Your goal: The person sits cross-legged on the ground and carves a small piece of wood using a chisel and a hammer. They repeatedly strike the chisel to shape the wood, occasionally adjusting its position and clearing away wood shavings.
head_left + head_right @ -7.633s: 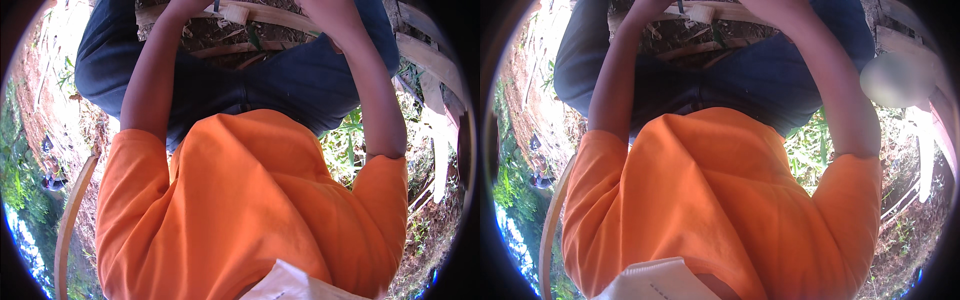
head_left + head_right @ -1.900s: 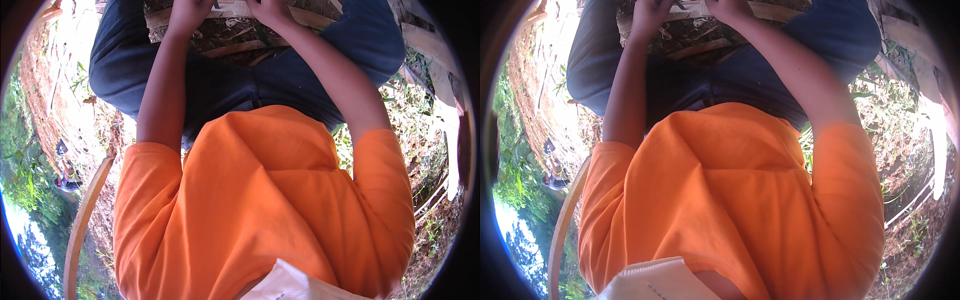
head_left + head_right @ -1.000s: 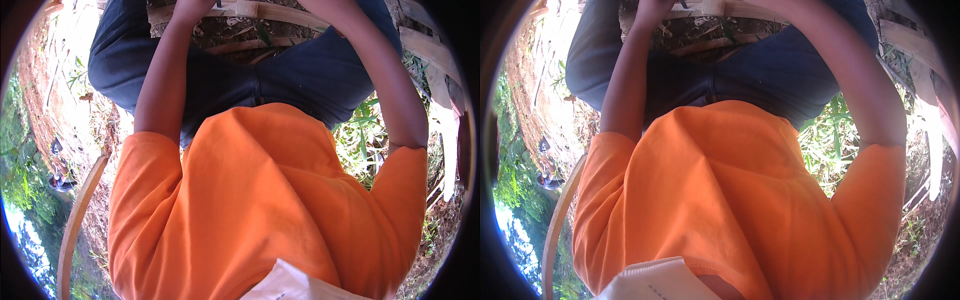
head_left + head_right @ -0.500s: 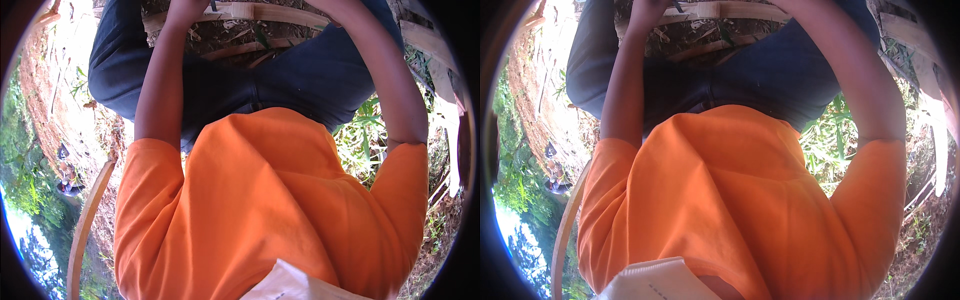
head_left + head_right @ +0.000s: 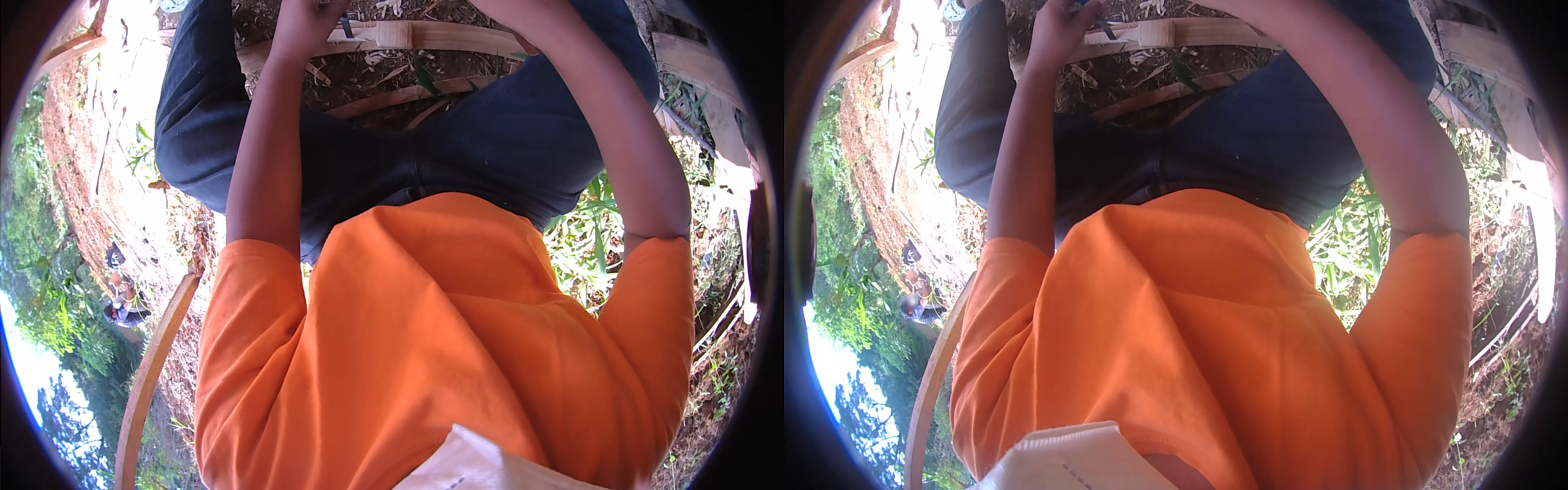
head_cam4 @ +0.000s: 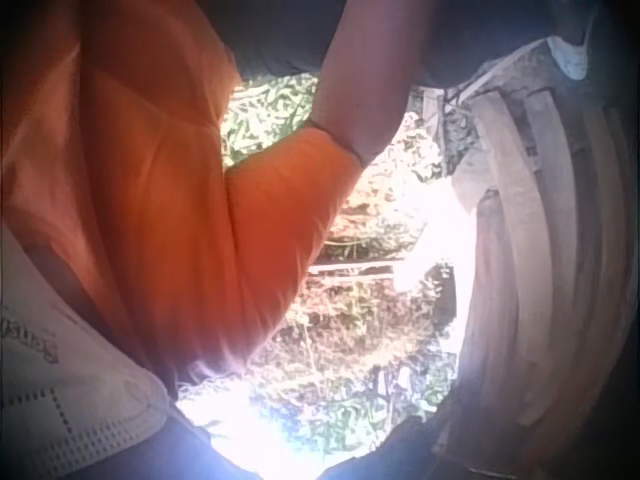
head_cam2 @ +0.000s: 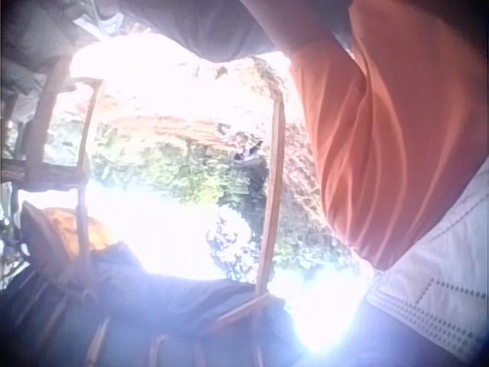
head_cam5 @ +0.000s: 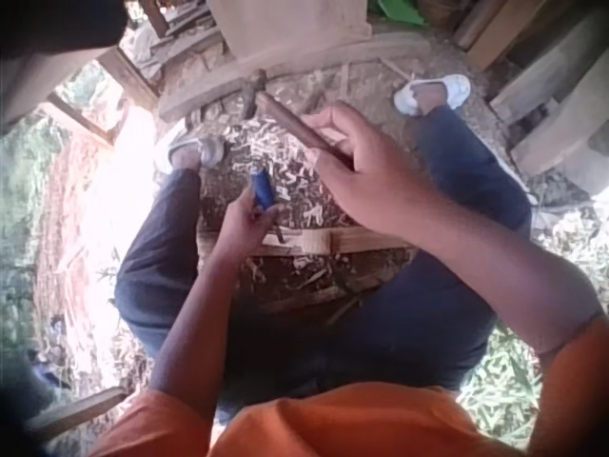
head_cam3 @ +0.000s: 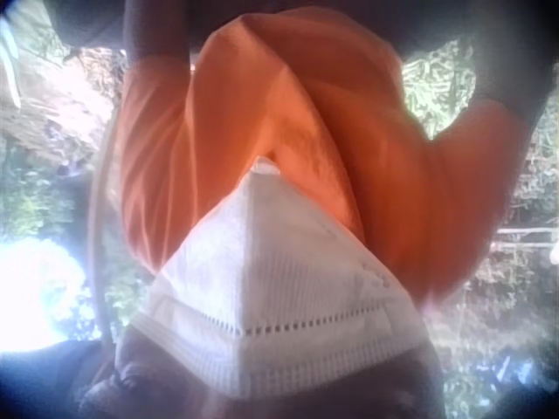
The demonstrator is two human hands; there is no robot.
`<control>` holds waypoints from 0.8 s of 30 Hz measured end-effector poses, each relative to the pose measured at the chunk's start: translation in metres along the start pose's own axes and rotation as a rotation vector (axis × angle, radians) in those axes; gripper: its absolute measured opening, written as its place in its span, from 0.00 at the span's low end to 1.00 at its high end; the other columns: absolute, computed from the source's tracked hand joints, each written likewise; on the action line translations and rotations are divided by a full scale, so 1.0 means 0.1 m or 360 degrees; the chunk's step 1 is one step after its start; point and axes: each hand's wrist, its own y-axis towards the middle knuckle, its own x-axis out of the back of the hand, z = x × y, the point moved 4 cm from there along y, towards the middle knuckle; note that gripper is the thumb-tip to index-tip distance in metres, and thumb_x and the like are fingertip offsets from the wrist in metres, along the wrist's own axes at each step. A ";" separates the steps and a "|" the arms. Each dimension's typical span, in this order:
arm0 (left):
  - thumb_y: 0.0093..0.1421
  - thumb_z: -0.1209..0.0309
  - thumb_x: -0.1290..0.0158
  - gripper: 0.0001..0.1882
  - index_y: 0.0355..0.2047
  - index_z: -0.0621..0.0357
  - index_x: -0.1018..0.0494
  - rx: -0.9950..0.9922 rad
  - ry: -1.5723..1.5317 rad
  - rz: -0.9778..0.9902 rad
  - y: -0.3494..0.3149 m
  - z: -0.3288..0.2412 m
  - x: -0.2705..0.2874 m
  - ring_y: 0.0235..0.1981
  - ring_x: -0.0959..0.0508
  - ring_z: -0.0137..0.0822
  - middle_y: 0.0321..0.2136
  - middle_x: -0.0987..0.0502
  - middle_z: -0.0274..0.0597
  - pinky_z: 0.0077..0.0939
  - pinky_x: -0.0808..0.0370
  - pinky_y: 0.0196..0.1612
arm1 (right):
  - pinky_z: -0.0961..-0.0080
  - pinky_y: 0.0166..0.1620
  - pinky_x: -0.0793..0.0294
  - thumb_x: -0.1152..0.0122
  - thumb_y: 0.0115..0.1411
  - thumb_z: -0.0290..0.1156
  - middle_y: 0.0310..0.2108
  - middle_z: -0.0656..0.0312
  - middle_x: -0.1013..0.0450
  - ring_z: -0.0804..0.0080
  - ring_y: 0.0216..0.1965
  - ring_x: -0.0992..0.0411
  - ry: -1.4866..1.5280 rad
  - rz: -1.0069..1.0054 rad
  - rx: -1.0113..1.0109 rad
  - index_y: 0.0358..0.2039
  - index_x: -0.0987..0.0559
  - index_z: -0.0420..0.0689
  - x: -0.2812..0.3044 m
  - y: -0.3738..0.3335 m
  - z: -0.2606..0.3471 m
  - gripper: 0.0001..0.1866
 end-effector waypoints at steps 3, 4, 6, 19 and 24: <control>0.62 0.71 0.36 0.18 0.49 0.62 0.27 0.0013 0.0141 0.0047 0.02 -0.02 -0.01 0.33 0.24 0.24 0.30 0.21 0.36 0.28 0.23 0.37 | 0.69 0.42 0.25 0.44 0.69 0.27 0.37 0.54 0.21 0.71 0.37 0.22 -0.0084 0.0079 0.0041 0.53 0.26 0.42 0.01 0.05 -0.25 0.13; 0.62 0.71 0.36 0.18 0.49 0.62 0.27 -0.0026 0.0124 0.0040 0.04 0.02 -0.01 0.33 0.24 0.23 0.30 0.20 0.36 0.28 0.23 0.37 | 0.70 0.41 0.25 0.44 0.69 0.27 0.37 0.54 0.21 0.72 0.36 0.22 -0.0137 0.0141 0.0169 0.53 0.26 0.42 -0.01 0.10 -0.27 0.13; 0.62 0.71 0.36 0.18 0.49 0.62 0.27 -0.0078 0.0069 0.0016 0.06 0.07 -0.03 0.33 0.25 0.24 0.31 0.20 0.36 0.28 0.23 0.37 | 0.71 0.39 0.26 0.43 0.68 0.27 0.37 0.54 0.21 0.72 0.34 0.23 0.0113 -0.0041 0.0163 0.53 0.27 0.41 0.00 0.09 -0.18 0.14; 0.61 0.67 0.35 0.21 0.50 0.62 0.27 -0.0157 0.0228 0.0024 0.07 -0.05 0.01 0.30 0.25 0.27 0.28 0.20 0.42 0.31 0.23 0.36 | 0.71 0.35 0.28 0.43 0.67 0.26 0.27 0.60 0.25 0.76 0.28 0.26 0.0045 0.0056 0.0464 0.51 0.27 0.41 -0.13 0.08 -0.18 0.13; 0.61 0.66 0.35 0.20 0.48 0.61 0.27 -0.0143 0.0268 0.0013 0.06 -0.02 0.00 0.28 0.24 0.30 0.27 0.21 0.44 0.35 0.23 0.35 | 0.75 0.34 0.29 0.42 0.67 0.26 0.28 0.60 0.23 0.79 0.29 0.24 -0.0030 0.0040 0.0003 0.53 0.27 0.42 0.02 -0.03 -0.11 0.15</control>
